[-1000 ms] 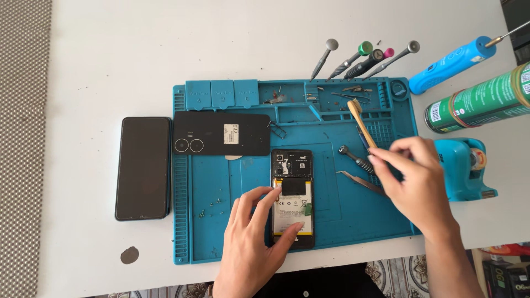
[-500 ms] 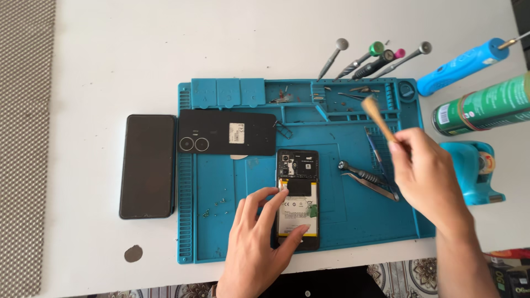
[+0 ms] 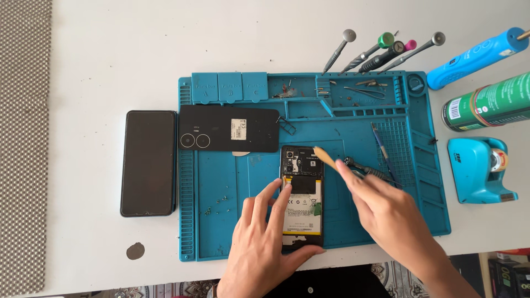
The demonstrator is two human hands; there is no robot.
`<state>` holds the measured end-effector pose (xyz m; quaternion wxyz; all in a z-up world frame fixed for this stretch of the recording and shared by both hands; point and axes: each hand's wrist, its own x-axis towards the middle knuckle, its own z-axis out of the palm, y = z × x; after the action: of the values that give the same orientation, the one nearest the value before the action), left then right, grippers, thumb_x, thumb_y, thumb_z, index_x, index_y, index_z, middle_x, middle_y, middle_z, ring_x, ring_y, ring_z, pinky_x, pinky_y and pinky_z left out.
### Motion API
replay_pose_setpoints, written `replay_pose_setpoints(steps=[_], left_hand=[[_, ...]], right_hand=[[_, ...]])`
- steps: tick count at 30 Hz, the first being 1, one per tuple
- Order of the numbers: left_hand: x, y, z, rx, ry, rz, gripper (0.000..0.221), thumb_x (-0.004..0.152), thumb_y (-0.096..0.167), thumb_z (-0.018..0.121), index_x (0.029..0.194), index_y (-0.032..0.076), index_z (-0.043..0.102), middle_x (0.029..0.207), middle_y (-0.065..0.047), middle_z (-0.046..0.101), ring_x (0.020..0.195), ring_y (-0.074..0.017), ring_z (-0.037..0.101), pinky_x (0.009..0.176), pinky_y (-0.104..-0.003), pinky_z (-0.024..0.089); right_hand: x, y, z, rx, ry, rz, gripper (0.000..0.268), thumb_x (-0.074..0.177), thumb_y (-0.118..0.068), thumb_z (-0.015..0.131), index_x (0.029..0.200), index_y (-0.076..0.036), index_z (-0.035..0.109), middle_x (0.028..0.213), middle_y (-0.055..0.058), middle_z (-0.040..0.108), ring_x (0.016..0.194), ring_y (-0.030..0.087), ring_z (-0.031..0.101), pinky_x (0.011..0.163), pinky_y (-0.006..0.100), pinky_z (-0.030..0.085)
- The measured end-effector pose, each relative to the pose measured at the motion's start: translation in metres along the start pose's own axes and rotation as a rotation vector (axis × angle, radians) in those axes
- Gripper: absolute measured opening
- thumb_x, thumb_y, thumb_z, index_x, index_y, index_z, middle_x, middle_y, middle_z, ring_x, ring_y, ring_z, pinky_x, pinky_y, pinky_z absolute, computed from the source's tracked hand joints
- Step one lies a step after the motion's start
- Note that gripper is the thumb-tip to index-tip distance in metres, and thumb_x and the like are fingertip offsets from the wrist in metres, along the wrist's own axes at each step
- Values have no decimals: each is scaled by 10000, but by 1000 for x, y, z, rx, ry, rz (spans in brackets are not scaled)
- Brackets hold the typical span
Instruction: The person uses a screwdriver to remove screws from a disassembled smartphone, then sprays a cleaning agent and brushes the battery area. They reattach the back cover and secure it with screws.
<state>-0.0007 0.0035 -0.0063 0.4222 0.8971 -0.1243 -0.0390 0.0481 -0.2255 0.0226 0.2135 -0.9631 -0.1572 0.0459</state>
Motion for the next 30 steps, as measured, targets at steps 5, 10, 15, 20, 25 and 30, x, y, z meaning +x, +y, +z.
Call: replay_pose_setpoints(steps=[5,10,15,20,25,30], left_hand=[[-1,-3,3,10,21,21,1193,650,566,921,1473,-86,353,1431,-254,495,1173,-376,527,978,-459,477],[-2,-3,6,-7,26,-17,1201,641,549,937,1479,-80,349,1407,-251,534,1128,-359,558,956,-445,490],[-2,-3,6,-18,34,-9,1190,630,533,942,1473,-73,361,1407,-246,541,1099,-351,566,932,-441,497],[-1,-2,3,-13,47,2,1155,643,516,946,1469,-62,383,1414,-231,551,1086,-345,573,938,-430,500],[0,-2,1,-21,50,3,1127,640,520,950,1452,-47,411,1395,-213,570,1111,-352,577,954,-423,500],[-1,-4,2,-28,40,-9,1141,639,524,958,1441,-66,402,1414,-232,554,1105,-359,576,965,-432,490]], right_hand=[[-33,8,-3,101,-115,53,669,820,20,690,1446,-172,557,653,99,562,500,220,585,508,400,491],[-78,23,8,182,-355,226,710,822,23,683,1483,-208,568,693,61,622,485,142,641,492,391,514],[-100,33,12,285,-386,155,648,825,8,698,1438,-168,585,697,37,685,544,124,670,504,345,558],[-54,17,1,160,-177,180,650,842,-25,718,1460,-193,605,646,122,594,496,201,604,513,374,512],[-2,2,-6,82,-23,101,601,854,13,685,1426,-138,581,679,127,633,533,240,626,518,401,489],[24,-13,-1,15,73,-33,607,839,40,688,1420,-106,591,728,149,611,599,317,615,550,433,492]])
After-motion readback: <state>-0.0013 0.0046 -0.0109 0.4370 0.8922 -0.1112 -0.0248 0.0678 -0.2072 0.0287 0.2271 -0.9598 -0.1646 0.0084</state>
